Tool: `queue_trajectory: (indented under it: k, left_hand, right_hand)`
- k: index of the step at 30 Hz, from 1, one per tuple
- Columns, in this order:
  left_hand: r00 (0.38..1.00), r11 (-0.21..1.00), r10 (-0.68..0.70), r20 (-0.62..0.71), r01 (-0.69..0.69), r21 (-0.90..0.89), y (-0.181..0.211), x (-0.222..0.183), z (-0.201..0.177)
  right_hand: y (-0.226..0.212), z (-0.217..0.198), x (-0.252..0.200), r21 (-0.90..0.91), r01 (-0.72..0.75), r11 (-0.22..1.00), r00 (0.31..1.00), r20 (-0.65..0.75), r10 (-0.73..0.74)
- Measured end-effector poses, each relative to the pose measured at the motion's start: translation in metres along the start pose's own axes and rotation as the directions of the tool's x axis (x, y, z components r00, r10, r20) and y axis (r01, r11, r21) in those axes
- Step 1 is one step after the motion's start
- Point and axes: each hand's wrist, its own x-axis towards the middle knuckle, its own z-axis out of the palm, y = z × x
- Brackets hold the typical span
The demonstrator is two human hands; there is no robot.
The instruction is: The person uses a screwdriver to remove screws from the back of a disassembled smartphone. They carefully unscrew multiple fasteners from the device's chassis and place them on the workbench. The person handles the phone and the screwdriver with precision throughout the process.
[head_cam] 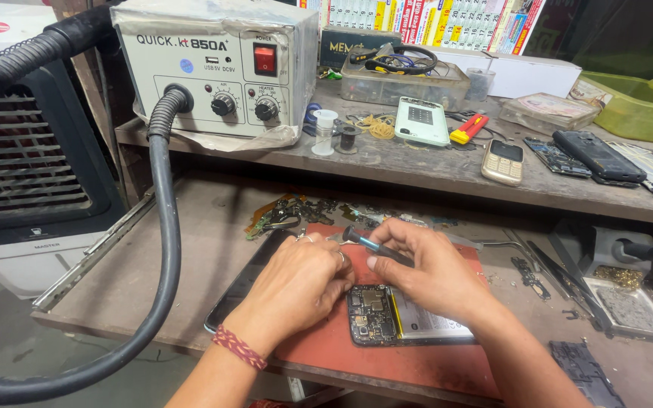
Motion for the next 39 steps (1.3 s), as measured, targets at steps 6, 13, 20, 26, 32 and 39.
queue_trajectory:
  k: [6,13,20,26,32,39]
  left_hand:
    - [0.998,0.99,0.059,0.016,-0.06,0.129,0.003,0.005,-0.002]
    - [0.998,0.976,0.048,0.044,-0.056,0.212,0.007,0.009,-0.004]
    - [0.995,0.963,0.068,0.068,-0.083,0.255,0.009,0.014,-0.004]
    - [0.994,0.977,0.097,0.041,-0.103,0.185,0.009,0.015,-0.007]
    - [0.997,0.99,0.06,0.043,-0.065,0.128,0.008,0.013,-0.007]
    - [0.999,0.996,0.003,0.04,-0.006,0.083,0.005,0.007,-0.009]
  right_hand:
    - [0.003,0.001,-0.001,-0.004,0.035,0.999,0.999,0.001,-0.035]
    - [0.005,0.005,-0.002,-0.014,0.083,0.996,0.996,-0.03,-0.083]
    - [0.004,0.001,-0.004,-0.124,0.086,0.988,0.994,-0.058,-0.094]
    - [0.008,0.0,-0.005,-0.012,0.047,0.999,0.998,-0.037,-0.047]
    - [0.017,-0.002,-0.001,0.061,0.105,0.993,0.994,-0.022,-0.104]
    - [0.011,0.0,0.002,0.188,0.072,0.979,0.996,-0.067,-0.06]
